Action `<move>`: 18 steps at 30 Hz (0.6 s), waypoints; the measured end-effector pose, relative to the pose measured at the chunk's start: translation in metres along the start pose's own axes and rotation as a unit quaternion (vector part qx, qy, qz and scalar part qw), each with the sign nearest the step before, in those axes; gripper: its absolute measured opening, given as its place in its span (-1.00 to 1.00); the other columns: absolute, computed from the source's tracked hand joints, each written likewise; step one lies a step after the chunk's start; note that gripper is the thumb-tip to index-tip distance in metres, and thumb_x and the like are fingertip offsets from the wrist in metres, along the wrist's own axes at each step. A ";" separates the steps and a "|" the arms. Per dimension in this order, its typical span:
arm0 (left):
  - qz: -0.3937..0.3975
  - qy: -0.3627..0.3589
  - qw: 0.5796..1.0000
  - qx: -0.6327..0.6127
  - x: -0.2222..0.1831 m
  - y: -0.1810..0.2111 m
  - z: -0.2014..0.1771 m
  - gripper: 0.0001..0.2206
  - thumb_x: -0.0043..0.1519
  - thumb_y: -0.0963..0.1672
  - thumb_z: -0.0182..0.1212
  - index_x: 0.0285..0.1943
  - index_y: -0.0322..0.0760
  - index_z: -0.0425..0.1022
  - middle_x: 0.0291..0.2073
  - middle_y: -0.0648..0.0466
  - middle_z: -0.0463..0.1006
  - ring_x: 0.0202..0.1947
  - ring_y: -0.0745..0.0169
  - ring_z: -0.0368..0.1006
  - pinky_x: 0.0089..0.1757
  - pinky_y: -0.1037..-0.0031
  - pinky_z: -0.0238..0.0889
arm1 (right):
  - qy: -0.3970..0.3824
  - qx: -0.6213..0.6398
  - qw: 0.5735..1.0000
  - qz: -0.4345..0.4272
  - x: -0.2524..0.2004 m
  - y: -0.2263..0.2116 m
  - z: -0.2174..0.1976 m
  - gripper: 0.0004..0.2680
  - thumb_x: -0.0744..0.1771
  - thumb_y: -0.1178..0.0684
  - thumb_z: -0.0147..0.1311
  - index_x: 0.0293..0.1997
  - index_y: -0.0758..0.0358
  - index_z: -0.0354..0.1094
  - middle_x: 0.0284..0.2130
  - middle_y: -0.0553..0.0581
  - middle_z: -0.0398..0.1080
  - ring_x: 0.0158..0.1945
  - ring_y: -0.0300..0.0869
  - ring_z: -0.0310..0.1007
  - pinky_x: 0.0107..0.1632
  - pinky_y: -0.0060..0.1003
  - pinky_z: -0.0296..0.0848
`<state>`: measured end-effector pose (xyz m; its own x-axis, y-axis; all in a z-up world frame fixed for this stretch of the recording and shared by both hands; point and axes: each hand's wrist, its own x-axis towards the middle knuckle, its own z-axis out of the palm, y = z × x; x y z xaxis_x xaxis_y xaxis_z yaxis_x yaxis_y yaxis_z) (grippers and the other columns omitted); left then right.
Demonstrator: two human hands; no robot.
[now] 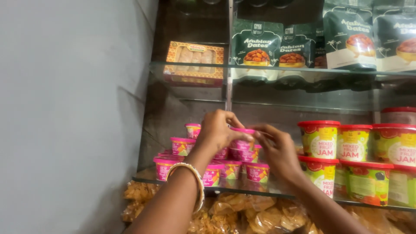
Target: The person picks up plastic-wrapped bread loaves from the floor and places them on a display shelf, then arranges packaged snack bags on the shelf tiers, and finally stacks and aligns small pink dessert cups on the glass shelf alongside jam tubs.
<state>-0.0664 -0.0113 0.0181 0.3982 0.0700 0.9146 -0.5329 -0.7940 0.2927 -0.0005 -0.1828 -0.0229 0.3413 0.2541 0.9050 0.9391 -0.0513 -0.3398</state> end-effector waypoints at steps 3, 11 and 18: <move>-0.032 -0.046 0.998 0.009 -0.021 0.022 -0.011 -0.69 -0.21 -0.06 0.67 -0.41 -0.24 0.66 -0.38 0.02 0.71 -0.36 0.27 0.64 -0.25 0.40 0.52 | 0.018 0.005 0.999 0.035 -0.024 -0.009 -0.003 -0.78 0.38 0.05 0.01 0.08 0.26 0.48 -0.11 0.15 0.61 0.01 -0.16 0.57 0.00 -0.25 0.56; -0.039 -0.145 0.989 0.016 -0.069 0.024 -0.013 -0.67 -0.12 -0.06 0.60 -0.27 -0.27 0.61 -0.38 0.01 0.71 -0.35 0.28 0.67 -0.26 0.40 0.56 | 0.017 -0.102 0.975 0.199 -0.085 0.000 0.004 -0.78 0.42 0.07 0.05 0.18 0.13 0.54 -0.24 0.21 0.62 -0.39 0.13 0.47 -0.28 -0.03 0.36; 0.128 -0.202 0.939 0.247 -0.058 0.023 -0.011 -0.57 -0.12 0.05 0.54 -0.19 -0.24 0.63 -0.40 0.00 0.68 -0.34 0.13 0.61 -0.19 0.29 0.49 | 0.086 -0.082 0.991 0.064 -0.089 0.001 0.009 -0.84 0.35 0.11 0.10 0.00 0.18 0.52 -0.48 0.18 0.48 -0.45 -0.29 0.36 -0.38 -0.29 0.36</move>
<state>-0.1105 -0.0270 -0.0252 0.6080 -0.3174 0.7277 -0.2778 -0.9437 -0.1795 -0.0302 -0.1973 -0.1063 0.4466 0.0674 0.8922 0.8767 -0.2323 -0.4213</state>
